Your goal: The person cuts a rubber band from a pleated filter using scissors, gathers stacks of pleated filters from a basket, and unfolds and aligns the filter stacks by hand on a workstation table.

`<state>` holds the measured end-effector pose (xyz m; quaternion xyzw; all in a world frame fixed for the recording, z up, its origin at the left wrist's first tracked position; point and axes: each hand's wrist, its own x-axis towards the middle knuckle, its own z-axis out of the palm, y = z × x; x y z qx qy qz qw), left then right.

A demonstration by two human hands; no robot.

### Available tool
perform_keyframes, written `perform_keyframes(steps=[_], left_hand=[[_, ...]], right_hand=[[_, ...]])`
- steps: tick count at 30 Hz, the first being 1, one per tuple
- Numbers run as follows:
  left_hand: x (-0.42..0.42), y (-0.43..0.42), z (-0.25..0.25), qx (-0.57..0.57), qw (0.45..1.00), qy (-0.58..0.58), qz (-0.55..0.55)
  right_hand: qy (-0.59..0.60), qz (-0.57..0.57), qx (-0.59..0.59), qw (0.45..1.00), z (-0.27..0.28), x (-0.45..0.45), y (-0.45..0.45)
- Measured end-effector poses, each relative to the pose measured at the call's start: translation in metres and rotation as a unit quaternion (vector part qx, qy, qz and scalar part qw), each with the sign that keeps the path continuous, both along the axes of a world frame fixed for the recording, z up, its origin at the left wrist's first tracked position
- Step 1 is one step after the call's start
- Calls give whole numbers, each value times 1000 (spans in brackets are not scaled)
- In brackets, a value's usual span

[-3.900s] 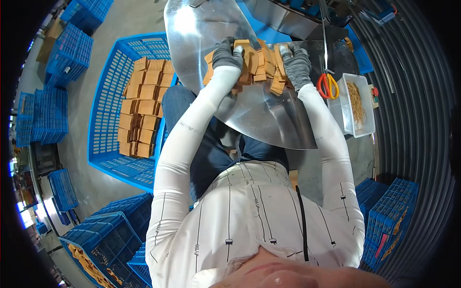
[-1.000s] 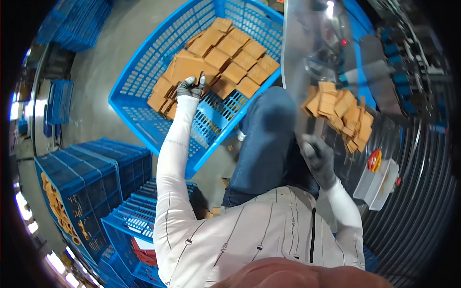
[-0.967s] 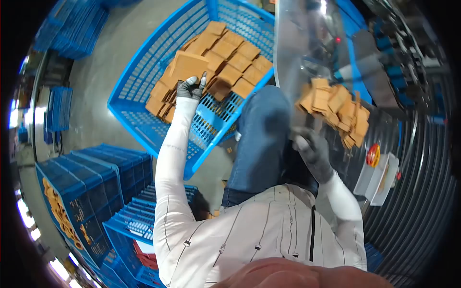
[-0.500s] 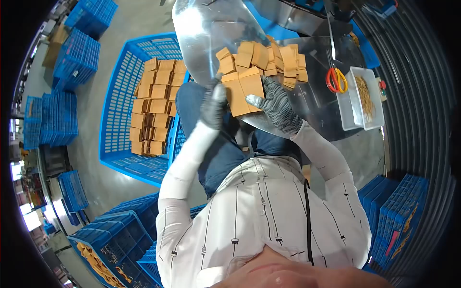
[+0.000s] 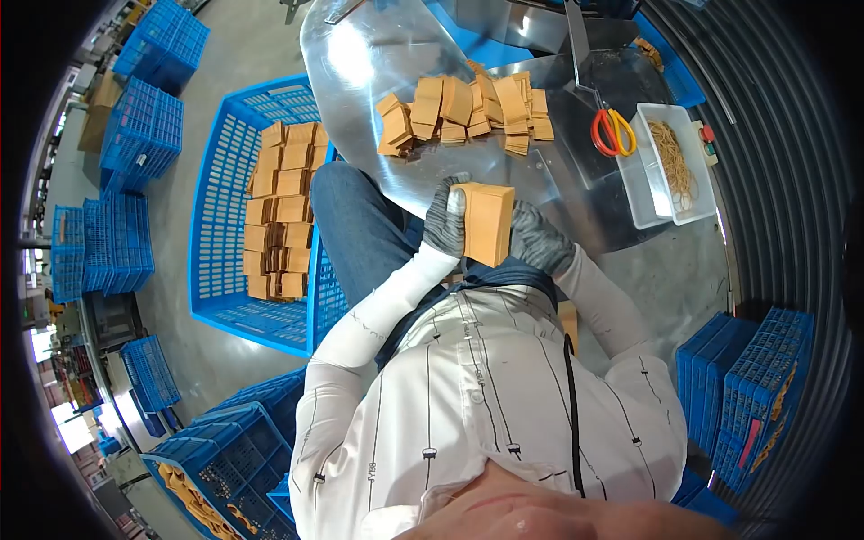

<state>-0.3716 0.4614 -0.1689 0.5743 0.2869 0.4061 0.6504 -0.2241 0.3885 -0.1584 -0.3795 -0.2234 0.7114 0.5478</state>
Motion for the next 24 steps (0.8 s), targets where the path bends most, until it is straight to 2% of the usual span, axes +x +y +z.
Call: perform_keyframes(steps=[1,3,4,5,6,7,8,9,10,12,13,15,16,18,19,21,22,23,24], left_hand=[[1,2,-4,10,1000,11,7],[8,9,-8,29,999,31,20],[9,13,7,90,985,130,65],[11,19,5,83,980,172,58],[14,26,1,77,973,212,52],[19,30,-9,123,962,234,63],[24,31,-24,166,950,256,73],[27,31,-33,209,934,277,81],[30,31,-36,238,922,288,101],[36,35,-39,297,893,306,144],[38,39,-49,333,885,273,180],[35,41,-48,370,866,279,190],[34,43,-46,387,855,284,197],[26,42,-31,348,880,280,161],[24,39,-24,323,896,264,156],[22,38,-23,286,929,184,148],[21,37,-16,248,947,148,140],[20,36,-2,209,962,109,134],[20,36,10,169,974,70,131]], right_hand=[[186,-43,-63,980,1,3,-6],[291,8,121,949,7,42,-6],[208,-108,106,966,10,69,-10],[122,-221,89,964,15,99,-16],[48,-288,95,952,41,114,-23],[-32,-353,88,931,66,130,-29],[-432,-395,50,809,60,167,-36],[-583,-400,35,707,53,212,-41],[-714,-390,18,581,45,256,-48],[-881,-300,-10,366,25,331,-70],[-882,-283,-71,370,16,341,-80],[-875,-246,-186,374,3,349,-83],[-893,-225,-185,344,13,331,-76],[-923,-181,-186,285,59,237,-50],[-914,-170,-201,308,69,210,-41],[-865,-249,-97,425,49,182,-31],[-778,-297,60,551,49,151,-25],[-701,-210,-66,678,94,93,-16],[-582,-256,70,768,60,77,-10]])
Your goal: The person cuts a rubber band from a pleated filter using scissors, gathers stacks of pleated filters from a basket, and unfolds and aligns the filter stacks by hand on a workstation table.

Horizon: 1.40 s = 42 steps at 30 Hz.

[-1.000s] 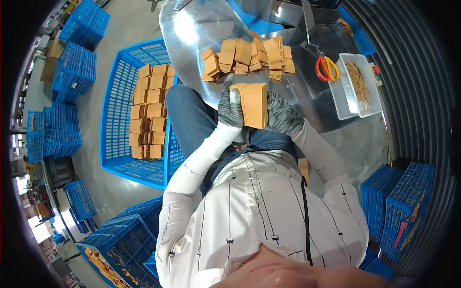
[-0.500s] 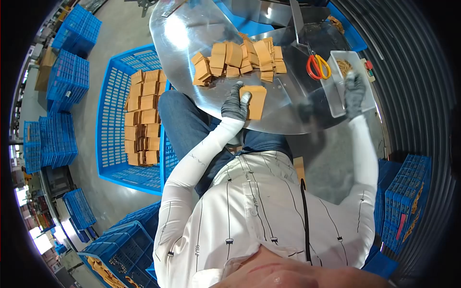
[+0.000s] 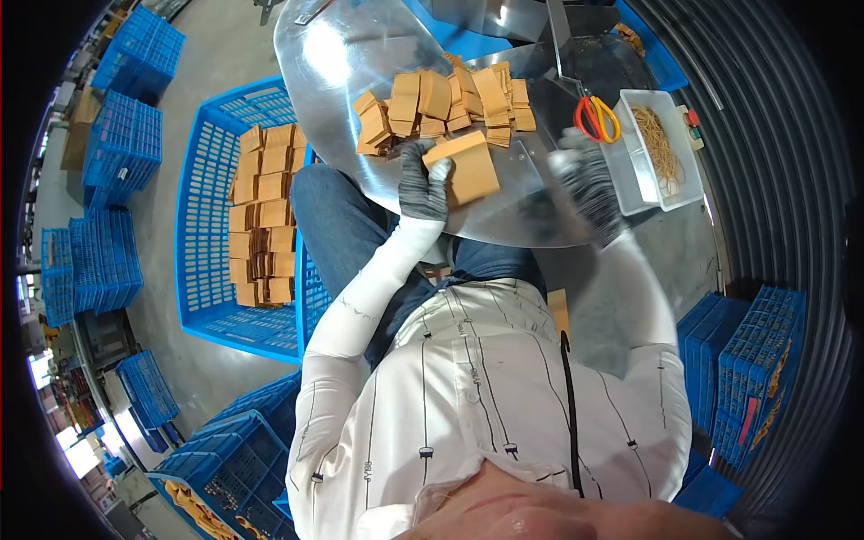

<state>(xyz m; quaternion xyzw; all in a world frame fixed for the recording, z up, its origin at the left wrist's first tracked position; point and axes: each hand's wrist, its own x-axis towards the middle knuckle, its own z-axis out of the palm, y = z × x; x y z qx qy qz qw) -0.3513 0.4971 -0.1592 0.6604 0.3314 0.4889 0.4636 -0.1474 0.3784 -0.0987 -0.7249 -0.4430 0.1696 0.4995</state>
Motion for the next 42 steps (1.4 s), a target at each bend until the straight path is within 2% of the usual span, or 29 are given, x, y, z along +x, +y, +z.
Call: perform_keyframes(steps=[1,3,4,5,6,7,11,14,15,18,21,25,28,31,33,36,37,38,40,41,42], left_hand=[[1,1,5,-16,1000,0,0],[7,3,5,10,1000,-10,10],[8,3,9,24,1000,-12,12],[5,1,12,5,999,20,28],[4,-3,17,-22,999,-1,26],[5,-6,21,-49,998,-24,26],[-8,-6,9,-110,993,-47,14],[-14,-6,-7,-190,978,-78,-35],[-15,-6,-10,-222,968,-100,-55],[-18,-5,-15,-248,963,-67,-76],[-13,-8,-16,-275,955,-91,-67],[-14,-5,-24,-256,964,-53,-41],[-8,-7,-29,-205,973,-106,4],[-12,-1,-33,-262,958,-107,-38],[-18,-2,-30,-310,938,-118,-101],[-20,-12,9,-468,863,-159,-101],[-18,-11,3,-483,852,-175,-103],[-20,-11,3,-535,805,-204,-154],[-28,-12,3,-626,692,-259,-249],[-24,-8,5,-632,719,-221,-186],[-24,-7,4,-559,798,-170,-149]], right_hand=[[122,97,138,978,-34,-17,5],[-11,164,8,986,-20,-54,25],[12,148,15,989,-25,-69,34],[34,131,22,991,-34,-81,42],[54,113,30,992,-40,-90,50],[19,79,35,996,-43,-96,55],[-26,130,8,991,-40,-110,54],[49,192,78,977,-52,-108,51],[44,198,65,977,-47,-108,47],[81,208,73,972,-50,-107,42],[107,215,33,970,-50,-104,38],[72,218,-3,973,-46,-104,40],[40,224,9,974,-47,-107,43],[65,261,17,963,-46,-107,46],[81,281,44,955,-40,-109,41],[155,300,31,941,-34,-112,39],[233,301,10,925,-27,-112,36],[310,300,-12,902,-18,-112,32],[348,303,-35,886,-6,-111,29],[310,308,-31,899,-4,-110,31],[281,301,-34,910,-12,-108,29]])
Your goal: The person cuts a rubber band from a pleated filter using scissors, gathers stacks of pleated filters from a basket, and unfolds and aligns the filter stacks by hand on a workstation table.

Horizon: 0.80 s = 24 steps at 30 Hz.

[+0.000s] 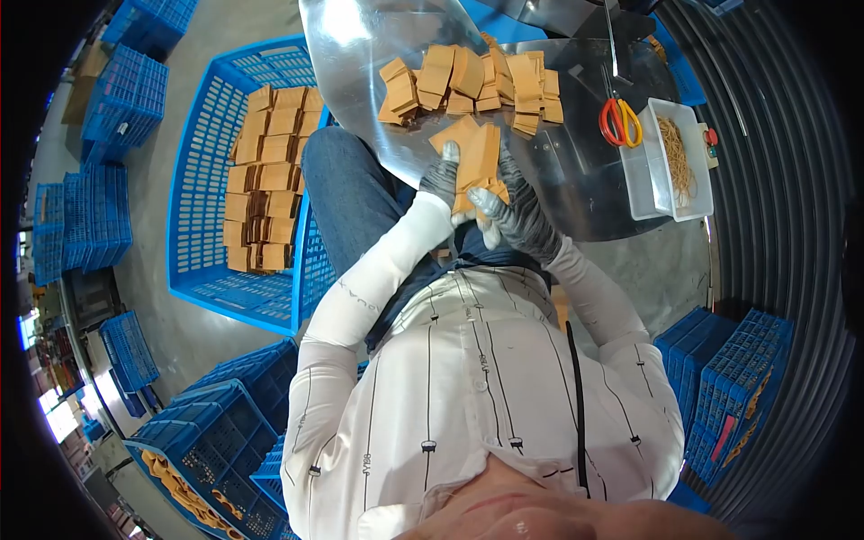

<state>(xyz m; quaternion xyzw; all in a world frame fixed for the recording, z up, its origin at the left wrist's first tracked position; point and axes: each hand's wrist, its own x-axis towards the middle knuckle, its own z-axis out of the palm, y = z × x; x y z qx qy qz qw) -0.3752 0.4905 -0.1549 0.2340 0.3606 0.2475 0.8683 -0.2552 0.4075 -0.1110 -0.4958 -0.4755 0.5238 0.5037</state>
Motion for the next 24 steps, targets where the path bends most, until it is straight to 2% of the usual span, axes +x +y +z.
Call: perform_keyframes(steps=[2,3,5,6,7,10,11,14,17,18,19,21,22,24], left_hand=[[-1,3,0,207,969,128,49],[9,3,-15,272,942,80,181],[12,2,-27,461,843,192,201],[13,0,-30,546,774,246,205],[12,-12,-6,496,820,233,162],[5,-3,-2,369,911,140,117],[-3,-3,0,263,961,48,77],[-8,-7,19,29,991,-117,65],[-5,-4,5,144,985,-40,85],[-3,-2,-2,182,979,-14,92],[-3,1,-10,350,927,90,101],[-4,-3,-16,470,862,173,77],[-5,-5,-14,525,821,214,65],[-6,-4,-11,506,843,164,78]], right_hand=[[-59,-30,4,998,-38,10,0],[-90,-49,9,995,-53,17,5],[-58,-118,19,991,-30,4,13],[-39,-154,23,987,-23,-5,17],[-220,-229,45,947,-27,-8,23],[-267,-221,78,935,-18,-10,26],[-120,-183,74,973,-17,-8,24],[-63,-142,76,985,-6,-6,18],[-232,-104,147,956,-18,10,21],[-266,-121,152,944,-22,11,22],[-299,-140,156,931,-25,12,23],[-321,-241,134,906,-29,5,30],[-298,-231,104,920,-25,3,30],[-247,-210,41,945,-16,-5,25]])
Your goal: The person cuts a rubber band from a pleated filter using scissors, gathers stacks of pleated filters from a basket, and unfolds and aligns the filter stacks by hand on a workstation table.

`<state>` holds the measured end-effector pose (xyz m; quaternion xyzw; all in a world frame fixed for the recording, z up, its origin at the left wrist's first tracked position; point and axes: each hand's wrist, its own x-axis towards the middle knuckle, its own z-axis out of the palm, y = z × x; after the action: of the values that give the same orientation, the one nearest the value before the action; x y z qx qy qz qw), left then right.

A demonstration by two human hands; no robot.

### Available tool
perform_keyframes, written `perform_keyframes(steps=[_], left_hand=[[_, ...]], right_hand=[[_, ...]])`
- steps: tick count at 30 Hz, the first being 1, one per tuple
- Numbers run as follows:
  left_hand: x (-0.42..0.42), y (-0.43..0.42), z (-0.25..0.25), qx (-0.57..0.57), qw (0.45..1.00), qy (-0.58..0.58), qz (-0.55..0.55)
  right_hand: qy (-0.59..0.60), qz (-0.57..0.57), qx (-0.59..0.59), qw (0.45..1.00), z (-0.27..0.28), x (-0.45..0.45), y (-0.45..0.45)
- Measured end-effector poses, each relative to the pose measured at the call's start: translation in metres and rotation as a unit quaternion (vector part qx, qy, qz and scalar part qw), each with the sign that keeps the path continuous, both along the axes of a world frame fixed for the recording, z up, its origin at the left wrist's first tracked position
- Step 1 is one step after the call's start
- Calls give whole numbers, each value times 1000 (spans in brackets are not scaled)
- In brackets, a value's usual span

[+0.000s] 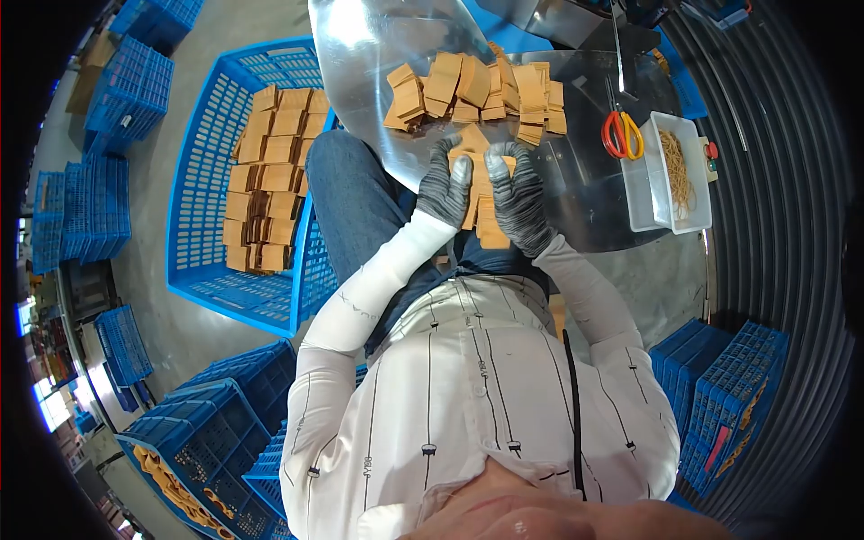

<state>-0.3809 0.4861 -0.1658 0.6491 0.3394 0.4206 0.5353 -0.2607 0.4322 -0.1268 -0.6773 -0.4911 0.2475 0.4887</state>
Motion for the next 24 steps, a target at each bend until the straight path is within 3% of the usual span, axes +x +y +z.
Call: perform_keyframes(steps=[1,4,6,7,9,10,11,12,13,14,15,16,17,18,20,21,24], left_hand=[[0,2,1,-3,1000,-15,2],[-2,-2,20,-92,991,-82,-45],[-7,-1,23,-157,975,-123,-96],[-10,0,26,-249,941,-180,-140],[-7,-3,27,-340,894,-253,-146],[-5,-4,26,-371,873,-285,-140],[-11,-1,26,-486,794,-330,-158],[-17,1,33,-591,697,-368,-172],[-10,-9,59,-580,713,-356,-170],[-9,-2,51,-571,728,-342,-165],[-10,1,52,-538,770,-310,-144],[-12,3,53,-507,808,-275,-121],[-17,16,21,-448,835,-275,-164],[-14,20,13,-410,854,-290,-141],[-3,28,10,-324,885,-318,-98],[6,26,26,-275,901,-336,-31],[7,33,8,-254,929,-270,-22]], right_hand=[[-54,-30,18,998,0,-3,1],[30,47,-20,998,1,10,-2],[42,74,41,996,-7,16,-1],[17,86,81,993,-10,18,-1],[124,69,44,989,-4,15,-4],[343,153,-18,927,-9,25,-3],[543,227,-78,805,-19,40,-2],[557,226,-81,795,-16,42,-1],[570,225,-83,786,-13,44,1],[583,223,-86,776,-11,46,3],[438,189,-59,877,-22,59,15],[360,151,9,921,-25,67,31],[271,99,68,955,-27,75,47],[257,49,168,950,-20,82,71],[47,-71,96,992,-9,109,111],[-32,-69,64,995,-1,116,123],[-277,-85,-75,954,26,117,138]])
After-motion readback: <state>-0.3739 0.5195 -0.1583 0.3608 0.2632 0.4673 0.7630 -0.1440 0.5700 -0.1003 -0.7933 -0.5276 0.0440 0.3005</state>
